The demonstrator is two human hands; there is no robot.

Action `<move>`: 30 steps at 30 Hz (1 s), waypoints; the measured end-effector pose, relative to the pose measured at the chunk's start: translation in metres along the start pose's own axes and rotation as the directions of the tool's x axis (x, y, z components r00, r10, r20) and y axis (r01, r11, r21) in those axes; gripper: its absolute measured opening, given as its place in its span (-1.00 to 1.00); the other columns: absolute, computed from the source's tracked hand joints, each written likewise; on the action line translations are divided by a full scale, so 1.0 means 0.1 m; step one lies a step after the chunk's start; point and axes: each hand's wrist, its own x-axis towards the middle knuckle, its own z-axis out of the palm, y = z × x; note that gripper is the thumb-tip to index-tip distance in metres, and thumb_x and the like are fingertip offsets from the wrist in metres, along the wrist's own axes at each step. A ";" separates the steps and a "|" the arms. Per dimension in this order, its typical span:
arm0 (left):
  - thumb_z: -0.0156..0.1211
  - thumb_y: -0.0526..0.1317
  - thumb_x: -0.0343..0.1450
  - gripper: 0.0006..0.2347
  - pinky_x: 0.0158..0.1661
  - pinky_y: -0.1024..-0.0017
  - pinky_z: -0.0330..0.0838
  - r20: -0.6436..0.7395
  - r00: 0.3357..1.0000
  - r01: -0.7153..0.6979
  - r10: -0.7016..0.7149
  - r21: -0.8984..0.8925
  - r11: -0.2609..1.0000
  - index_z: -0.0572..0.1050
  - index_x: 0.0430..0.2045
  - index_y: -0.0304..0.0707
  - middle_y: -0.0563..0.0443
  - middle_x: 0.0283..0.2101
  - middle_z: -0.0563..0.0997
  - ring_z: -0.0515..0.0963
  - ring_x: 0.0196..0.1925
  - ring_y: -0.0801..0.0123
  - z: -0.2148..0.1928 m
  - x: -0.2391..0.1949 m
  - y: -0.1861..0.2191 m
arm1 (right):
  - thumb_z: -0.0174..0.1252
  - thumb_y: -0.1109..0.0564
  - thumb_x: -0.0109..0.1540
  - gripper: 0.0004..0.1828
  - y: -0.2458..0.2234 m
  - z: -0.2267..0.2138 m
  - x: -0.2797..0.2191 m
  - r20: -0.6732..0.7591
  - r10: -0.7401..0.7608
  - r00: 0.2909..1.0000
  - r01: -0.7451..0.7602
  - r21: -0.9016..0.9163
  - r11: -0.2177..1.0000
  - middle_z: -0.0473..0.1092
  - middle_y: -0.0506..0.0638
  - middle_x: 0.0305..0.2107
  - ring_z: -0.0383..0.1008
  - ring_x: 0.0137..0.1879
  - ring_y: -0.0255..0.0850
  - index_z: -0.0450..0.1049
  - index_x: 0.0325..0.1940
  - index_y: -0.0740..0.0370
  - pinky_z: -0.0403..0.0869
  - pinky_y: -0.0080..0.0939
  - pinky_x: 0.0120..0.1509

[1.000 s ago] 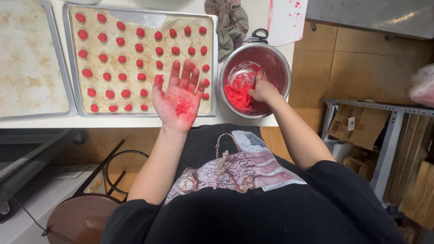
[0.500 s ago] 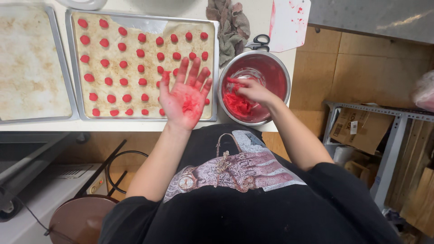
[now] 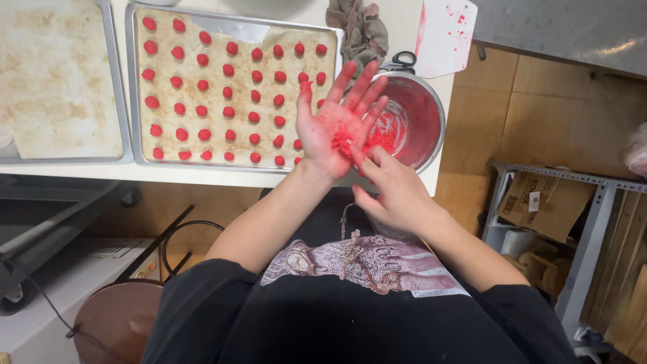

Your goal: The person rolls portions of red paste into balls by hand and places them onto a tray of flattened dough.

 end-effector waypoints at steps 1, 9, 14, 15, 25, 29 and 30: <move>-0.42 0.26 0.60 -0.35 0.48 0.02 0.12 0.031 1.000 0.006 -0.006 -0.004 1.000 0.24 0.36 -0.33 -0.33 0.44 0.28 0.26 0.49 -0.10 0.03 -0.01 -0.01 | 0.25 0.11 0.12 -0.27 -0.07 -0.01 0.03 -0.030 -0.034 0.999 0.031 -0.083 0.996 0.34 0.17 -0.20 0.47 -0.20 -0.01 0.29 0.38 0.29 0.47 -0.05 -0.21; -0.42 0.29 0.60 -0.34 0.49 0.09 0.10 0.025 0.998 -0.056 0.055 0.002 0.998 0.22 0.38 -0.29 -0.29 0.45 0.27 0.25 0.50 -0.03 0.12 -0.08 0.13 | 0.28 0.04 0.08 -0.41 -0.40 -0.10 0.19 0.015 -0.023 1.000 0.027 -0.587 0.809 0.37 0.02 -0.38 0.48 -0.26 -0.10 0.48 0.19 0.23 0.46 -0.06 -0.34; -0.39 0.29 0.60 -0.35 0.48 0.10 0.11 0.012 0.998 -0.065 0.065 0.019 0.998 0.24 0.37 -0.28 -0.28 0.46 0.27 0.26 0.50 -0.01 0.09 -0.17 0.19 | 0.29 -0.01 0.00 -0.38 -0.64 -0.13 0.26 0.032 -0.067 0.997 0.070 -0.716 0.695 0.38 -0.04 -0.43 0.47 -0.30 -0.18 0.52 0.13 0.20 0.44 -0.13 -0.37; -0.38 0.29 0.60 -0.35 0.48 0.09 0.11 0.035 0.997 -0.065 0.064 0.026 0.998 0.24 0.37 -0.29 -0.28 0.46 0.27 0.26 0.50 -0.02 0.08 -0.18 0.20 | 0.29 -0.01 0.00 -0.41 -0.68 -0.14 0.26 0.049 -0.070 0.996 0.084 -0.730 0.679 0.38 -0.04 -0.42 0.47 -0.29 -0.18 0.53 0.10 0.21 0.44 -0.14 -0.37; -0.38 0.30 0.66 -0.37 0.51 0.06 0.08 0.269 0.959 0.107 -0.090 -0.049 0.993 0.28 0.36 -0.26 -0.27 0.47 0.23 0.22 0.52 -0.01 0.15 -0.35 0.39 | 0.26 0.02 0.21 -0.70 -0.48 -0.29 0.14 0.036 -0.080 0.996 0.078 0.070 0.995 0.33 -0.10 -0.43 0.38 -0.37 -0.28 0.58 -0.02 0.14 0.38 -0.21 -0.31; -0.38 0.32 0.65 -0.36 0.54 0.04 0.05 0.305 0.944 0.168 -0.127 -0.112 0.979 0.28 0.36 -0.23 -0.25 0.50 0.18 0.14 0.56 -0.03 0.27 -0.43 0.39 | 0.30 -0.05 0.32 -0.43 -0.15 0.13 0.03 0.182 0.115 0.977 -0.188 0.981 0.048 0.22 -0.07 -0.43 0.24 -0.43 -0.30 0.47 0.32 0.31 0.29 -0.30 -0.41; -0.39 0.33 0.65 -0.36 0.56 0.02 0.04 0.289 0.948 0.174 -0.132 -0.123 0.977 0.28 0.36 -0.23 -0.26 0.50 0.17 0.13 0.56 -0.03 0.29 -0.44 0.38 | 0.29 -0.05 0.31 -0.40 -0.11 0.23 0.01 0.200 0.090 0.976 -0.193 0.978 -0.077 0.23 -0.07 -0.43 0.24 -0.45 -0.30 0.43 0.37 0.29 0.28 -0.31 -0.42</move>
